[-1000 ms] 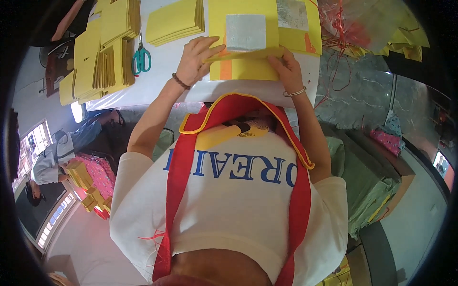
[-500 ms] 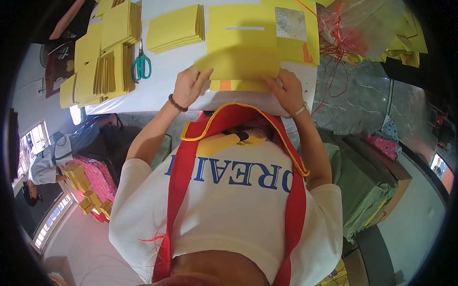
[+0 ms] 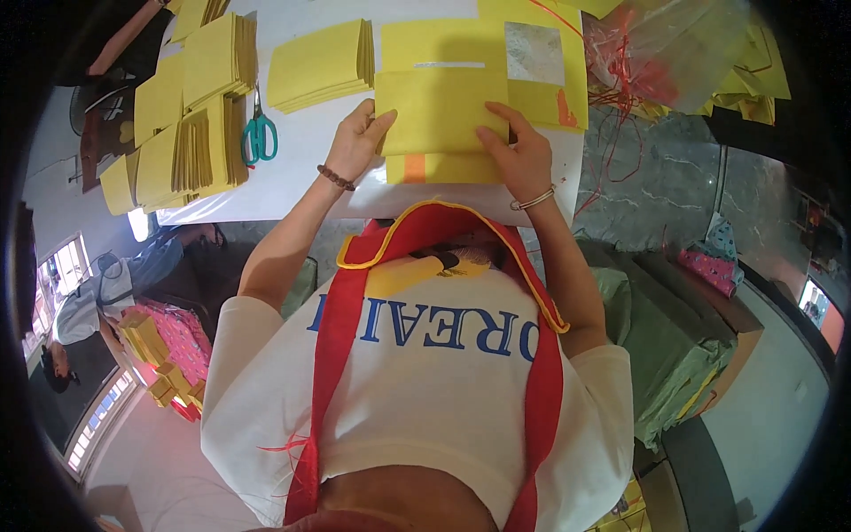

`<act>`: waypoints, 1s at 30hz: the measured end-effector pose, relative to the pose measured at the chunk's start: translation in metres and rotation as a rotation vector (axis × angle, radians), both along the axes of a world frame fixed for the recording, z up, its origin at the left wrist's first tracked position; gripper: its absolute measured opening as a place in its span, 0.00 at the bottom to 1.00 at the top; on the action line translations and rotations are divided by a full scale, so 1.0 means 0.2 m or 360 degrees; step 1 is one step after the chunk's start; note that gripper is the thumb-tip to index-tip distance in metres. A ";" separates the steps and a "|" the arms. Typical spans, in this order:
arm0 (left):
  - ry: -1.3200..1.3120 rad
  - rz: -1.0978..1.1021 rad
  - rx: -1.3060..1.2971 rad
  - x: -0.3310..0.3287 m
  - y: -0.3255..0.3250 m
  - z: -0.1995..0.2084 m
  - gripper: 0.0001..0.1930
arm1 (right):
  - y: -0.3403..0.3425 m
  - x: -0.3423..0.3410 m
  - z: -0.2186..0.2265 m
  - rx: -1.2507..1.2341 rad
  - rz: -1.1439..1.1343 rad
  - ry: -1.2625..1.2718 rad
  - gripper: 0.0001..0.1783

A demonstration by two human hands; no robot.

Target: Folding the top edge of yellow paper sheets over a silver foil square and stacking them.

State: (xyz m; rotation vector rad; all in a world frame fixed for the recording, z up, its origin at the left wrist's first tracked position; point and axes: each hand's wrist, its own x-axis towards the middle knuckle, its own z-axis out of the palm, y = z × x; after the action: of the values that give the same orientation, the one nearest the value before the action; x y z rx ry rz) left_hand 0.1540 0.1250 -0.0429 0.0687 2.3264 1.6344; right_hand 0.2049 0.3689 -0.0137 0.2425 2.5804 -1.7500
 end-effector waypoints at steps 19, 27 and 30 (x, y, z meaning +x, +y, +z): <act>0.0173 0.0290 -0.0238 0.02 0.02 0.26 0.11 | -0.03 -0.03 -0.04 0.0120 -0.0199 -0.0020 0.21; 0.1405 -0.0644 -0.0900 0.00 0.26 0.29 0.19 | -0.02 -0.02 -0.09 0.0205 -0.0188 0.0012 0.21; 0.1367 -0.0717 -0.0990 -0.01 0.27 0.21 0.22 | -0.05 -0.03 -0.11 -0.0056 -0.0235 0.0185 0.20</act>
State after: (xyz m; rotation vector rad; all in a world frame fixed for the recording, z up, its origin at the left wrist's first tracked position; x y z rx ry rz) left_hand 0.1521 0.1790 -0.0009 1.2540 2.9753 0.6525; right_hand 0.1994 0.3592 -0.0352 0.3493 2.6720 -1.9103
